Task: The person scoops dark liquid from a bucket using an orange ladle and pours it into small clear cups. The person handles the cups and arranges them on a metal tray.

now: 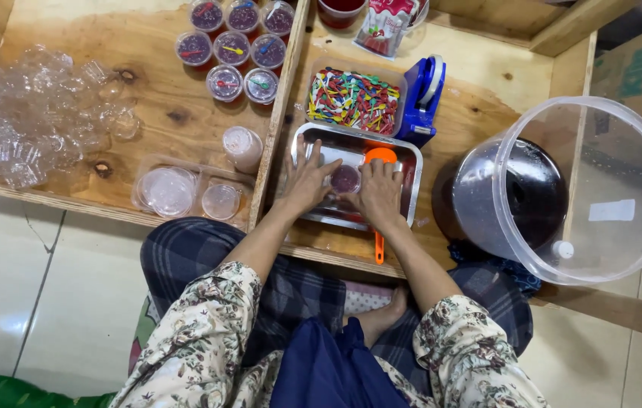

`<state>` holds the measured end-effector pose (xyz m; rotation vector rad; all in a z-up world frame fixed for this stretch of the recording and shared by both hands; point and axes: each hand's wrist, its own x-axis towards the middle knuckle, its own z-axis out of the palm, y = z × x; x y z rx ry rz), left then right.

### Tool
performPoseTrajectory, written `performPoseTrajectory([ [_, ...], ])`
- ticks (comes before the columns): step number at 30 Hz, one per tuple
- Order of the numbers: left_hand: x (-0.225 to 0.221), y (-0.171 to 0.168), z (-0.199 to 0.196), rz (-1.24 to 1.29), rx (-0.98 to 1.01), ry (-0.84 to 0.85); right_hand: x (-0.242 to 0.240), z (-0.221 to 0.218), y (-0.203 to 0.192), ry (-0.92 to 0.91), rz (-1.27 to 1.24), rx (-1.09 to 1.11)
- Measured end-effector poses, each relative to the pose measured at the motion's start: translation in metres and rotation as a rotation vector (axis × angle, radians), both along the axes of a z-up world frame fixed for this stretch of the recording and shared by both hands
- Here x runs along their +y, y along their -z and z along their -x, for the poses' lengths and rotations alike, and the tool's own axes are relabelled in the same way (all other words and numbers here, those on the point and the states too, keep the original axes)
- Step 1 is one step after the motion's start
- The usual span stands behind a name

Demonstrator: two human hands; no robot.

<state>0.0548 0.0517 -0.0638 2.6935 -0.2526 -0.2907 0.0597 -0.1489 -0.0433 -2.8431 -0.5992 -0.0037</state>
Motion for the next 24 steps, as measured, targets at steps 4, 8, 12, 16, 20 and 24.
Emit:
performPoseTrajectory([
  [4, -0.001, -0.020, 0.005, 0.007, -0.004, 0.003, 0.003, -0.001, -0.014, 0.004, 0.105, 0.021],
  [8, -0.004, -0.028, 0.007, 0.008, -0.025, -0.012, -0.007, -0.011, -0.035, -0.040, 0.196, 0.103],
  [12, -0.012, -0.041, 0.015, -0.033, -0.063, -0.021, -0.015, -0.018, -0.022, -0.070, 0.237, 0.187],
  [16, -0.013, -0.047, 0.013, -0.072, -0.059, -0.030, -0.017, -0.019, -0.018, -0.085, 0.195, 0.148],
  [20, -0.013, -0.047, 0.011, -0.078, -0.062, -0.008, -0.019, -0.018, -0.004, -0.094, 0.148, 0.035],
  [24, -0.013, -0.045, 0.009, -0.074, -0.056, -0.002, -0.015, -0.011, 0.006, -0.067, 0.101, -0.036],
])
